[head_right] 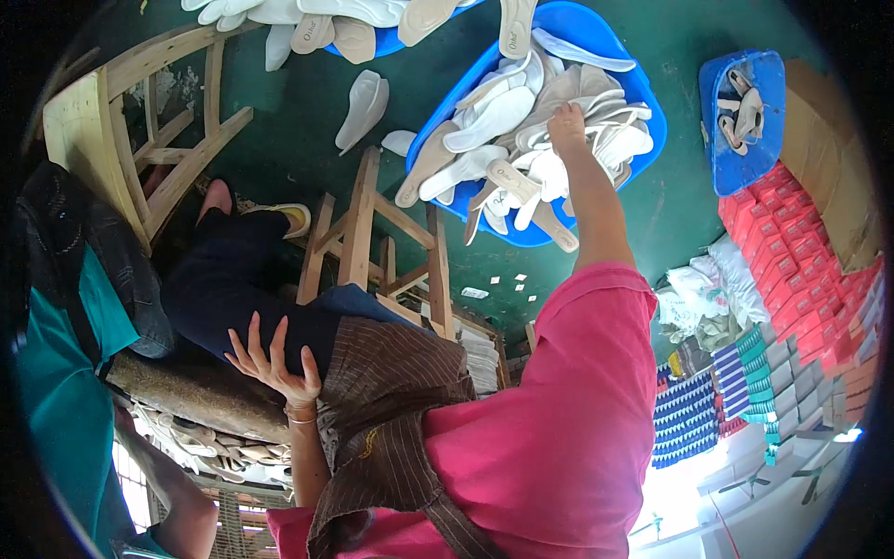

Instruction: The person heats a stack of shoes with a heat gun, places them on the table, and then inserts insoles into the shoes by hand, pressing them down and wiping the interior of each shoe with a cloth.

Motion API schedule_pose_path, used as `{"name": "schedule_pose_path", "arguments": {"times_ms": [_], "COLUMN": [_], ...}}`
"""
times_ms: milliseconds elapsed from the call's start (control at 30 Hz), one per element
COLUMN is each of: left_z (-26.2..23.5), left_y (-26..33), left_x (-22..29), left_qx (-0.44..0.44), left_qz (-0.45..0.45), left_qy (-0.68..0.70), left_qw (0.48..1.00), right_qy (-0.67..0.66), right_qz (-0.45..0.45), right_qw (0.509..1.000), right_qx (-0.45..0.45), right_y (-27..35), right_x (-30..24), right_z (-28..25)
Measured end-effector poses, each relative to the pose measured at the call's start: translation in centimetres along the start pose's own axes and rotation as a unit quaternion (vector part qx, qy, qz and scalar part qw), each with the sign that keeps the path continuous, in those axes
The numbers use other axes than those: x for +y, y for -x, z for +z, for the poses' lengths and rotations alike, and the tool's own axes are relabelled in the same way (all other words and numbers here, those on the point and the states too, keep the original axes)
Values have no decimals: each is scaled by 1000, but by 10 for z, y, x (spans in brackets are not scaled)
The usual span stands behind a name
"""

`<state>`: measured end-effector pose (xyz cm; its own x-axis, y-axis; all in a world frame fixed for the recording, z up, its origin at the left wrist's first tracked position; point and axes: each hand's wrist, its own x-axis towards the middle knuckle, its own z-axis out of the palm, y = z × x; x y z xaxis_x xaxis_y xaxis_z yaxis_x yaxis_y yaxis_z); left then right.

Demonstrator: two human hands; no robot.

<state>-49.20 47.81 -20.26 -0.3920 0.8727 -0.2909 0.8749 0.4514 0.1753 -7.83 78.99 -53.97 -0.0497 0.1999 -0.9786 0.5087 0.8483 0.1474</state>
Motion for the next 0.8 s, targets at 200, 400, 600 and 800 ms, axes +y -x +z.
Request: {"name": "schedule_pose_path", "arguments": {"times_ms": [200,400,600,800], "left_z": [4,-5,-5,-1], "left_y": [-1,-3,-1,12], "left_x": [3,3,-1,-5], "left_qx": [4,27,45,81], "left_qz": [6,12,18,29], "left_qy": [14,16,31,48], "left_qw": [1000,999,998,995], "right_qy": [-121,-150,-226,-416], "right_qz": [4,59,94,35], "right_qw": [992,982,950,873], "right_qx": [30,98,195,251], "right_y": [32,135,221,257], "right_x": [-7,-10,27,70], "right_z": [50,33,9,21]}}
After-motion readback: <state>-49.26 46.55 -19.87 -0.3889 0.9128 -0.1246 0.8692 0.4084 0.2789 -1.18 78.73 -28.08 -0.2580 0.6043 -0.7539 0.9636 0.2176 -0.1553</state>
